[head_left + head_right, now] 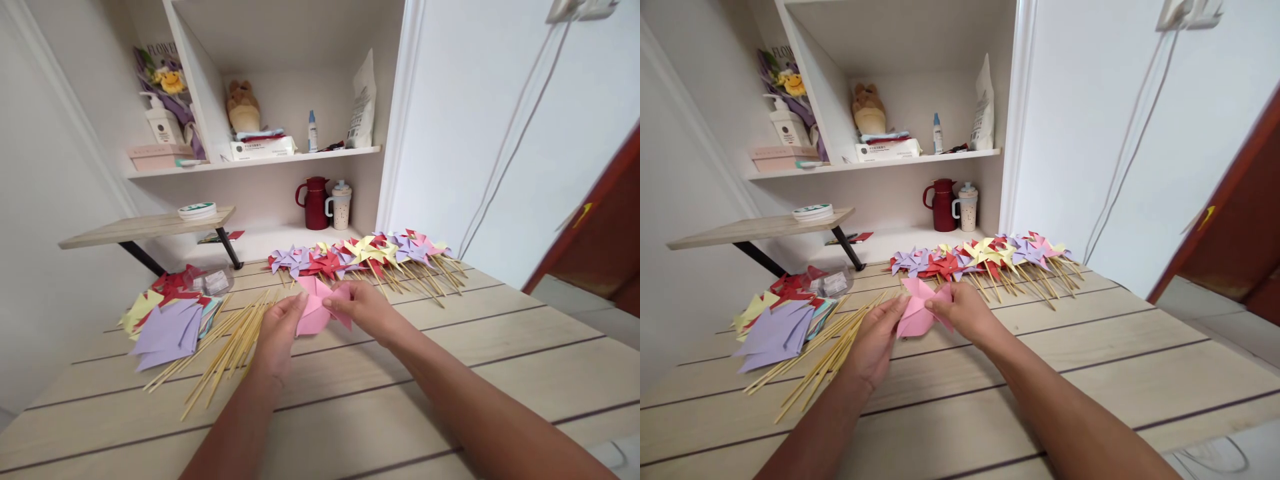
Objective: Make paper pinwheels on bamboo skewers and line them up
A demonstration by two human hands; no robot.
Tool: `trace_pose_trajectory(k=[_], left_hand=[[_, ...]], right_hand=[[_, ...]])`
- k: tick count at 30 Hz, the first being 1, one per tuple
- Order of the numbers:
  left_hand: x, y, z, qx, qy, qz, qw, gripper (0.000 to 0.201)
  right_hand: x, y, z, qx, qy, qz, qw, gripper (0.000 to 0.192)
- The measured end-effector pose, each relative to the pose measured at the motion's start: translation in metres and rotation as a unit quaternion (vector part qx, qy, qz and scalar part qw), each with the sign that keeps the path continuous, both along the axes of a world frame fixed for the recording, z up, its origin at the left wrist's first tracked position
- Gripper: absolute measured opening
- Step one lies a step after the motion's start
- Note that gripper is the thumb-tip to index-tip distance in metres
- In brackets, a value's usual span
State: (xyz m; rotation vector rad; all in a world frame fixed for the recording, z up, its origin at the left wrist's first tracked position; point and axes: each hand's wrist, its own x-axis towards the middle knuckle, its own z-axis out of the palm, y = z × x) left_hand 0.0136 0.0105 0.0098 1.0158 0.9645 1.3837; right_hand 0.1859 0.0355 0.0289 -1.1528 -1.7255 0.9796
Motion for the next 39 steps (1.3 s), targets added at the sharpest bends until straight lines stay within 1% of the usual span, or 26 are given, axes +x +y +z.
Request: trace_pose_trajectory(k=[5,8,10,14,20,22,24,26,28,30,32,34,35,37,39], left_hand=[[0.004,-0.003,-0.001,0.003,0.062,-0.004,0.998,0.038],[0.005,-0.004,0.000,0.012,0.091,0.020,0.996,0.033],[0.005,-0.005,0.001,0.014,0.094,0.030,0.995,0.030],[0.005,-0.005,0.001,0.018,0.090,0.015,0.996,0.029],[0.004,-0.005,-0.001,0.007,0.088,0.026,0.996,0.029],[0.004,-0.005,-0.001,0.006,0.092,0.024,0.995,0.028],[0.002,-0.003,-0.003,0.008,0.094,0.033,0.995,0.027],[0.000,-0.001,-0.005,0.001,0.078,0.056,0.995,0.029],[-0.002,0.002,-0.006,-0.024,0.037,0.077,0.996,0.033],[-0.004,0.004,-0.006,-0.054,-0.018,0.098,0.994,0.035],[-0.006,0.004,-0.003,-0.073,-0.061,0.126,0.987,0.035],[-0.007,0.004,0.000,-0.075,-0.081,0.153,0.982,0.033],[-0.008,0.004,0.001,-0.075,-0.085,0.162,0.980,0.033],[-0.009,0.004,0.003,-0.070,-0.093,0.172,0.978,0.033],[-0.010,0.004,0.005,-0.064,-0.107,0.176,0.976,0.034]], right_hand=[[-0.001,-0.001,0.000,0.007,-0.015,0.014,1.000,0.036],[-0.001,-0.001,-0.001,0.008,-0.016,0.019,1.000,0.035],[-0.001,-0.001,-0.001,0.006,-0.017,0.020,1.000,0.035],[0.000,-0.002,-0.001,0.007,-0.022,0.021,1.000,0.035],[0.001,-0.002,0.000,0.017,-0.033,0.047,0.998,0.034],[0.001,-0.002,-0.001,0.012,-0.029,0.057,0.998,0.032],[0.000,0.000,-0.003,0.013,-0.022,0.047,0.999,0.026],[0.000,0.002,-0.005,0.035,-0.014,0.022,0.999,0.017],[0.000,0.004,-0.007,0.062,0.001,0.003,0.998,0.009],[0.001,0.005,-0.007,0.083,0.012,-0.019,0.996,0.019],[0.001,0.005,-0.007,0.112,0.010,-0.056,0.992,0.028],[-0.001,0.002,-0.006,0.155,0.002,-0.072,0.985,0.027],[-0.002,0.000,-0.005,0.175,0.002,-0.063,0.983,0.025],[-0.005,-0.005,-0.005,0.210,-0.004,-0.021,0.977,0.024],[-0.009,-0.009,-0.005,0.253,-0.033,0.019,0.967,0.030]])
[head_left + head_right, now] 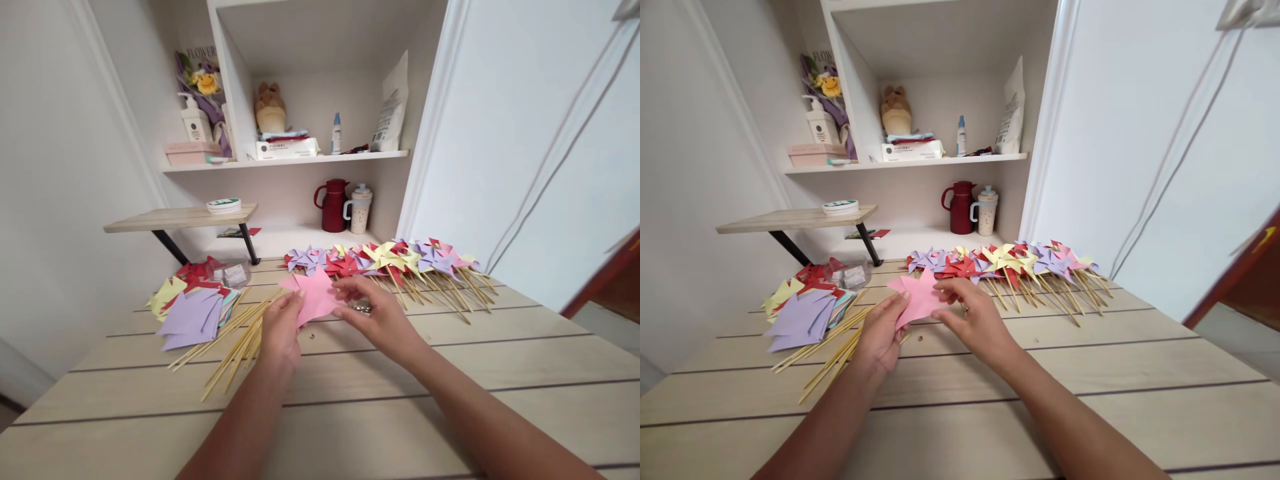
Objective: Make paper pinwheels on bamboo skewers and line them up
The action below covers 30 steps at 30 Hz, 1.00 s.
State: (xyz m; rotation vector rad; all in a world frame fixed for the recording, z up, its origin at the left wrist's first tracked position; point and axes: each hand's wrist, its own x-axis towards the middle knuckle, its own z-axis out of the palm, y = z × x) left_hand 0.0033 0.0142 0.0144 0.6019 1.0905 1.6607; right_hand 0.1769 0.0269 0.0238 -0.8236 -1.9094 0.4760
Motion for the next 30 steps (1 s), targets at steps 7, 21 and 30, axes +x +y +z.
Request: trace_pose_trajectory(k=[7,21,30], left_hand=[[-0.001,-0.002,0.000,0.000,-0.003,-0.003,1.000,0.036],[0.012,-0.004,-0.007,0.059,0.132,-0.064,0.987,0.031],[0.013,-0.004,-0.008,0.069,0.122,-0.056,0.988,0.033]], right_hand=[[-0.002,0.002,-0.007,0.112,-0.068,-0.045,0.990,0.043],[0.000,-0.002,0.002,-0.012,0.025,0.002,1.000,0.009],[-0.002,-0.003,0.005,-0.059,0.001,-0.021,0.998,0.011]])
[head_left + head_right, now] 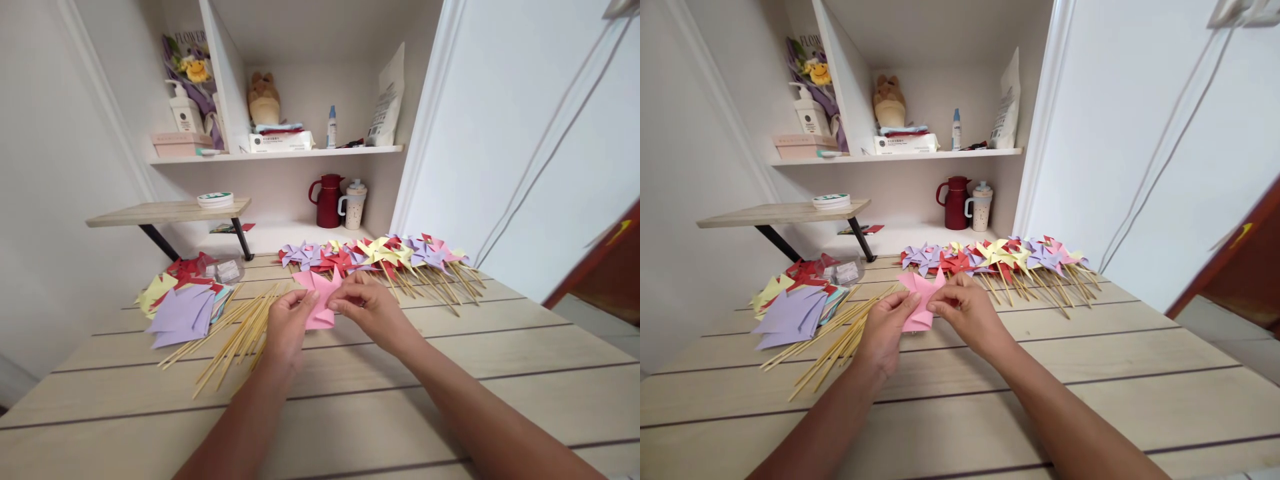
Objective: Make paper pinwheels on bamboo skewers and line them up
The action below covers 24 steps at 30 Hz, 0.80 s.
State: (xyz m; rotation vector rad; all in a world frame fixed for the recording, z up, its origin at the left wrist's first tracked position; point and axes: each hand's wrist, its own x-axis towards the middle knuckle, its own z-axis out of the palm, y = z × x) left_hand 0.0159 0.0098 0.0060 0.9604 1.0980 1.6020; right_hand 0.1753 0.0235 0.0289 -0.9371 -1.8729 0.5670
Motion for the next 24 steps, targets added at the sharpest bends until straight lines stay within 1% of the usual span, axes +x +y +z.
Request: trace_pose_trajectory(k=[3,5,7,9,12,14,18,21,24], left_hand=[[0.001,0.000,-0.001,-0.009,-0.001,-0.007,1.000,0.034],[0.000,0.000,-0.002,-0.014,-0.017,-0.004,1.000,0.034],[-0.002,0.001,-0.002,-0.020,-0.051,0.004,0.998,0.036],[-0.006,0.003,-0.001,-0.031,-0.090,0.021,0.995,0.038],[-0.011,0.003,0.002,-0.042,-0.125,0.056,0.990,0.038],[-0.011,0.002,0.006,-0.040,-0.144,0.068,0.986,0.035],[-0.004,-0.001,0.010,-0.040,-0.176,0.056,0.982,0.031],[0.001,-0.002,0.006,-0.040,-0.174,0.045,0.983,0.030],[0.003,-0.001,0.001,-0.018,-0.171,0.023,0.985,0.031]], right_hand=[[0.000,0.001,-0.001,0.006,-0.009,0.001,1.000,0.011],[0.001,0.001,-0.001,0.030,-0.004,-0.017,0.999,0.009],[0.003,0.000,0.000,0.084,0.012,-0.055,0.995,0.010],[0.005,-0.001,0.002,0.155,0.026,-0.085,0.984,0.018],[0.004,-0.005,0.002,0.243,0.009,-0.078,0.967,0.026],[0.000,-0.008,-0.002,0.277,-0.030,-0.075,0.957,0.025],[-0.012,-0.014,-0.013,0.301,-0.128,-0.109,0.939,0.018],[-0.019,-0.016,-0.016,0.306,-0.177,-0.122,0.928,0.019],[-0.022,-0.018,-0.016,0.308,-0.198,-0.125,0.922,0.017]])
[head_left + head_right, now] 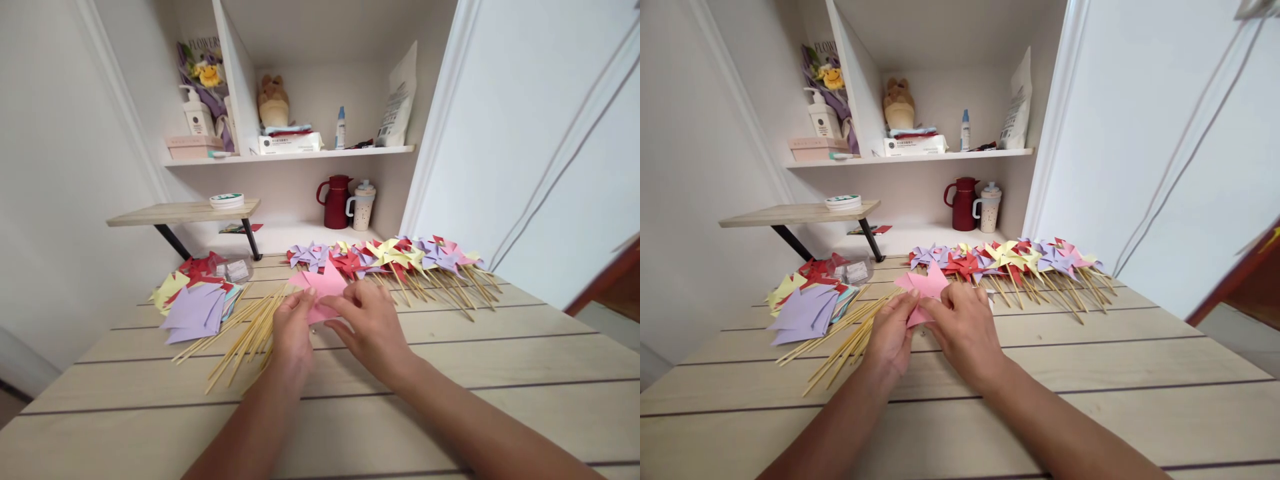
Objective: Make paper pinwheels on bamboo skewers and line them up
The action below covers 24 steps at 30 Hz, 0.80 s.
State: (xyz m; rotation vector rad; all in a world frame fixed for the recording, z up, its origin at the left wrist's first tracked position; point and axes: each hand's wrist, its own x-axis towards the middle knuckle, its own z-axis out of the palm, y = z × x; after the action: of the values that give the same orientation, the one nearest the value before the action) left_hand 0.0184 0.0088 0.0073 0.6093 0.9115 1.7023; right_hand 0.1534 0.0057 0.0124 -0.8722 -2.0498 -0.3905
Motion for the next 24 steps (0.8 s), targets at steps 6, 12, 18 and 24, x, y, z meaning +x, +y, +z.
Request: trace_pose_trajectory(k=[6,12,18,24], left_hand=[[0.001,-0.001,0.002,-0.006,-0.020,-0.042,0.999,0.028],[-0.003,-0.001,0.011,-0.035,-0.081,-0.054,0.995,0.007],[-0.008,0.001,0.013,-0.015,-0.099,-0.036,0.994,0.009],[-0.005,0.001,0.010,-0.029,-0.083,-0.067,0.994,0.008]], right_hand=[[-0.004,0.001,-0.003,-0.016,0.011,0.009,1.000,0.012],[0.002,0.009,-0.005,-0.053,0.021,0.022,0.998,0.022],[0.002,0.011,-0.010,-0.071,-0.013,0.014,0.997,0.039],[0.000,0.013,-0.012,-0.055,0.017,0.025,0.998,0.013]])
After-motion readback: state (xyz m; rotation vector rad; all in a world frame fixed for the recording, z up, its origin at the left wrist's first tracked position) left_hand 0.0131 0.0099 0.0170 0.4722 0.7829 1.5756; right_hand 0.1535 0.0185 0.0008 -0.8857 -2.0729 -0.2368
